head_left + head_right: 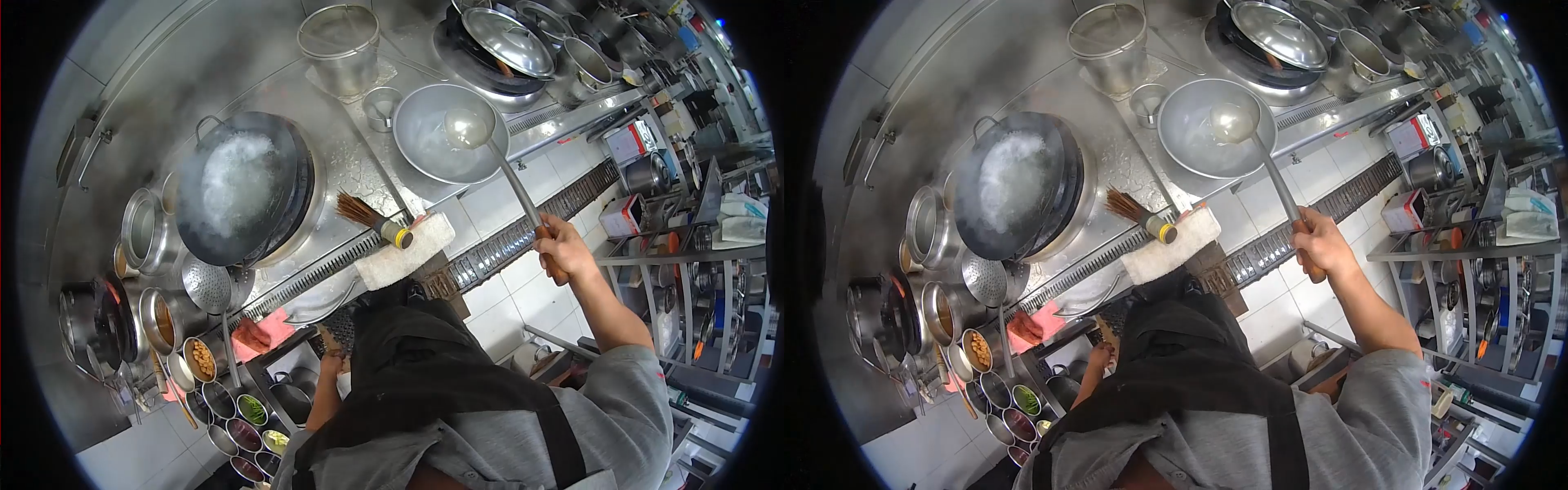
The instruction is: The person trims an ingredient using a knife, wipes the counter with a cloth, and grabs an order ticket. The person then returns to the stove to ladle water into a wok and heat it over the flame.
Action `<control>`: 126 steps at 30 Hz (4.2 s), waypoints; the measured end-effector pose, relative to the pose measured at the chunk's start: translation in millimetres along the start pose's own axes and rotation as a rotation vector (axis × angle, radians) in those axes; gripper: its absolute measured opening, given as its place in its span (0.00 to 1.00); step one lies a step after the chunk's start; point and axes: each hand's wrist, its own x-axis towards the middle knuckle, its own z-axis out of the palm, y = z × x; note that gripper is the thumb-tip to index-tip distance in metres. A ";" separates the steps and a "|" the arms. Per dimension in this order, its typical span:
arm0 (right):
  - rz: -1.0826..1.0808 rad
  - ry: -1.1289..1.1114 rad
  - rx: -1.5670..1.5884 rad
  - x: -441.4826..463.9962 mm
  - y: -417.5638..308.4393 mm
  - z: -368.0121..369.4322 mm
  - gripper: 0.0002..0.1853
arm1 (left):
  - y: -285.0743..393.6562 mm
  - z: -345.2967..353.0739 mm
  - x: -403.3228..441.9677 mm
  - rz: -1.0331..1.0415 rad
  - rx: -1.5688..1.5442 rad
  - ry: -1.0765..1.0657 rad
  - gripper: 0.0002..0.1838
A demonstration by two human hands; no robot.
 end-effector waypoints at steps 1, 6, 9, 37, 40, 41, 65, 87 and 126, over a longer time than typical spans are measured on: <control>-0.066 0.048 -0.105 -2.1 5.8 2.3 0.31 | 1.7 -4.7 -5.8 -0.020 -0.035 -0.036 0.13; -0.268 0.356 -0.677 -29.0 44.4 26.5 0.31 | -21.1 -27.3 0.6 0.197 0.164 -0.145 0.09; -0.419 0.462 -0.930 -51.2 95.3 43.3 0.36 | -15.4 -31.5 -6.3 0.237 0.144 -0.134 0.07; 0.110 -0.397 0.219 11.1 -53.7 347.1 0.21 | 79.9 -199.6 -15.9 0.347 -0.097 0.705 0.29; 0.132 -0.427 0.295 7.8 -54.8 336.8 0.19 | 86.3 -196.9 -24.9 0.339 -0.086 0.691 0.30; 0.137 -0.438 0.313 6.6 -57.4 333.5 0.18 | 81.5 -195.9 -18.0 0.366 -0.094 0.684 0.30; 0.028 -0.101 0.462 -75.5 -67.6 68.1 0.30 | 69.2 -199.9 15.0 0.202 -0.031 0.718 0.36; -0.746 0.086 -0.829 -9.5 44.5 204.4 0.37 | 59.3 -195.3 15.9 0.310 -0.134 0.714 0.27; 0.070 -0.247 0.372 -60.9 -96.0 95.9 0.32 | 77.2 -189.9 -0.2 0.320 -0.348 0.630 0.29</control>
